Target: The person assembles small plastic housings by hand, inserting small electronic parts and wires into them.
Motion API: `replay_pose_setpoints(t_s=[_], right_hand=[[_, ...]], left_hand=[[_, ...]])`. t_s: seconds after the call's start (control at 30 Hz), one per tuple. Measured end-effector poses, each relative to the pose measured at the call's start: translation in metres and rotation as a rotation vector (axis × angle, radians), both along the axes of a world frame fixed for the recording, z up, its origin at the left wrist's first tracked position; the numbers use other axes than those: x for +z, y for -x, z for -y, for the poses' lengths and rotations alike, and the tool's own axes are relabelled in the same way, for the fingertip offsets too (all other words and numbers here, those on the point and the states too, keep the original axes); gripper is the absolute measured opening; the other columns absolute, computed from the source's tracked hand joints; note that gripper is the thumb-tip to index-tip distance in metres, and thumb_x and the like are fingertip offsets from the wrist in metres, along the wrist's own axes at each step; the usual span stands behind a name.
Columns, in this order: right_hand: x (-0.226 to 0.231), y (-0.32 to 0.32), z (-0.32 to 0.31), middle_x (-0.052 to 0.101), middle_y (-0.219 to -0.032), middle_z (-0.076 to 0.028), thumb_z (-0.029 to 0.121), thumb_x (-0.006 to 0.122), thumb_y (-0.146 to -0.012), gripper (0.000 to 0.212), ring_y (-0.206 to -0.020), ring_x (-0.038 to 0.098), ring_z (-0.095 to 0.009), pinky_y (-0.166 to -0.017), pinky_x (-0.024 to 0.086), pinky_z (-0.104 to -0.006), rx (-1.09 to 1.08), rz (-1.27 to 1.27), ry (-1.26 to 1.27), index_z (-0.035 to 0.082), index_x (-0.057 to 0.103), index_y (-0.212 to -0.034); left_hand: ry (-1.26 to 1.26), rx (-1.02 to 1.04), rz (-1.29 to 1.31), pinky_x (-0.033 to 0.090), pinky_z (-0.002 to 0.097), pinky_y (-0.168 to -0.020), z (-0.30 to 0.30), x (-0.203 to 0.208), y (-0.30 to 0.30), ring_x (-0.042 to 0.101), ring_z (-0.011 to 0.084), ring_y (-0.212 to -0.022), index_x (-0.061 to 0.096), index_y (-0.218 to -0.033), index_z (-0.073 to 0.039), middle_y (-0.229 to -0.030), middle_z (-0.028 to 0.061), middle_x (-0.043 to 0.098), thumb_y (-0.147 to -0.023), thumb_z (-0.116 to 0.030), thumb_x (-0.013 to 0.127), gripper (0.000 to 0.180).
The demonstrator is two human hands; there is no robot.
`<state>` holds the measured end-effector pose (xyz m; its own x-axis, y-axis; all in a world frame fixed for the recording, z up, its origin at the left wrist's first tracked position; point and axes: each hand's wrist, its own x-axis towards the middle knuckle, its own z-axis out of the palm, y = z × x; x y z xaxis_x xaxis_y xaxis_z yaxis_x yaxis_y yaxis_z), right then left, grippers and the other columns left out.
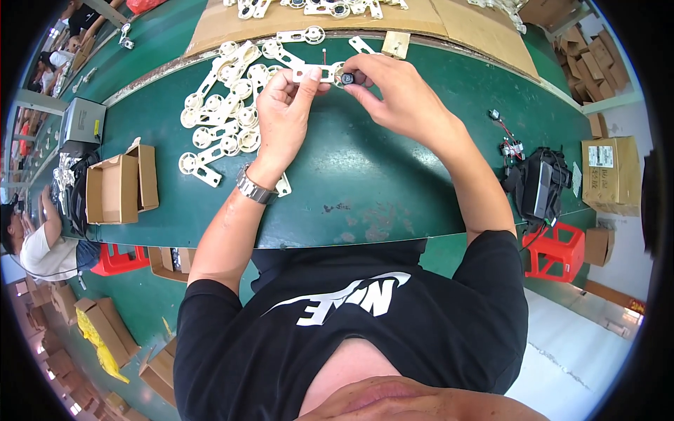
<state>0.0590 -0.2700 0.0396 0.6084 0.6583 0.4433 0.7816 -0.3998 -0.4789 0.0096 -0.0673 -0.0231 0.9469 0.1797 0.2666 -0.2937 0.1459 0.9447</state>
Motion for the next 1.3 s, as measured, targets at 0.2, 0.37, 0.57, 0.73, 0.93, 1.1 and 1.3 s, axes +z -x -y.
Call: replay_pose_setpoints(t_s=[0.2, 0.37, 0.57, 0.73, 0.93, 1.1, 1.3], right_hand=[[-0.005, -0.003, -0.003, 0.067, -0.094, -0.015, 0.000, 0.072, -0.090, 0.021, -0.086, 0.066, -0.036, -0.076, 0.054, -0.0454, -0.005, 0.050, -0.109, 0.001, 0.064, -0.109], [-0.005, 0.000, -0.007, 0.066, -0.094, -0.013, -0.002, 0.073, -0.089, 0.020, -0.082, 0.066, -0.030, -0.072, 0.053, -0.0398, -0.052, -0.064, -0.179, 0.001, 0.065, -0.107], [-0.013, 0.000, -0.013, 0.066, -0.094, -0.013, -0.004, 0.074, -0.087, 0.021, -0.085, 0.066, -0.029, -0.074, 0.054, -0.0397, -0.096, -0.100, -0.230, 0.001, 0.067, -0.106], [-0.033, -0.019, -0.010, 0.065, -0.099, -0.008, 0.001, 0.078, -0.087, 0.019, -0.093, 0.066, -0.021, -0.073, 0.052, -0.0353, -0.068, -0.107, -0.305, 0.002, 0.068, -0.103], [-0.031, -0.024, -0.006, 0.061, -0.111, -0.002, 0.017, 0.082, -0.094, 0.026, -0.095, 0.065, -0.013, -0.067, 0.051, -0.0289, -0.012, -0.523, -0.408, 0.004, 0.068, -0.110], [-0.013, -0.020, -0.002, 0.070, -0.110, -0.007, 0.027, 0.075, -0.102, 0.043, -0.086, 0.068, -0.013, -0.064, 0.055, -0.0267, 0.140, -0.942, -0.374, 0.003, 0.063, -0.136], [-0.014, -0.019, -0.002, 0.075, -0.101, -0.008, 0.019, 0.068, -0.105, 0.032, -0.078, 0.069, -0.013, -0.068, 0.059, -0.0285, 0.134, -0.890, -0.398, 0.002, 0.070, -0.131]], left_hand=[[0.024, -0.004, 0.010, 0.061, 0.0305, -0.085, -0.001, 0.002, -0.001, 0.075, 0.0154, -0.090, 0.066, -0.102, -0.003, -0.098, 0.0096, 0.077, -0.107, -0.018, 0.068, 0.016], [0.048, 0.000, 0.002, 0.062, 0.0305, -0.085, -0.002, 0.001, -0.001, 0.076, 0.0154, -0.089, 0.066, -0.102, -0.003, -0.098, 0.0091, 0.076, -0.107, -0.016, 0.068, 0.014], [0.069, -0.028, 0.016, 0.063, 0.0323, -0.086, -0.004, -0.003, -0.002, 0.076, 0.0162, -0.089, 0.067, -0.104, -0.003, -0.099, 0.0096, 0.076, -0.107, -0.017, 0.068, 0.015], [0.143, -0.038, -0.010, 0.063, 0.0359, -0.088, -0.004, 0.002, -0.002, 0.075, 0.0182, -0.091, 0.066, -0.105, -0.003, -0.100, 0.0106, 0.076, -0.107, -0.019, 0.067, 0.016], [0.145, -0.044, 0.000, 0.063, 0.0377, -0.091, -0.005, 0.002, -0.003, 0.075, 0.0193, -0.093, 0.065, -0.107, -0.002, -0.101, 0.0115, 0.076, -0.108, -0.019, 0.066, 0.017], [0.088, -0.046, 0.041, 0.062, 0.0365, -0.092, -0.005, 0.004, 0.000, 0.075, 0.0191, -0.095, 0.064, -0.109, -0.001, -0.103, 0.0117, 0.076, -0.108, -0.019, 0.065, 0.017], [0.080, -0.094, 0.063, 0.060, 0.0292, -0.089, 0.000, 0.003, 0.002, 0.074, 0.0149, -0.096, 0.064, -0.110, 0.001, -0.108, 0.0109, 0.076, -0.108, -0.015, 0.066, 0.016]])
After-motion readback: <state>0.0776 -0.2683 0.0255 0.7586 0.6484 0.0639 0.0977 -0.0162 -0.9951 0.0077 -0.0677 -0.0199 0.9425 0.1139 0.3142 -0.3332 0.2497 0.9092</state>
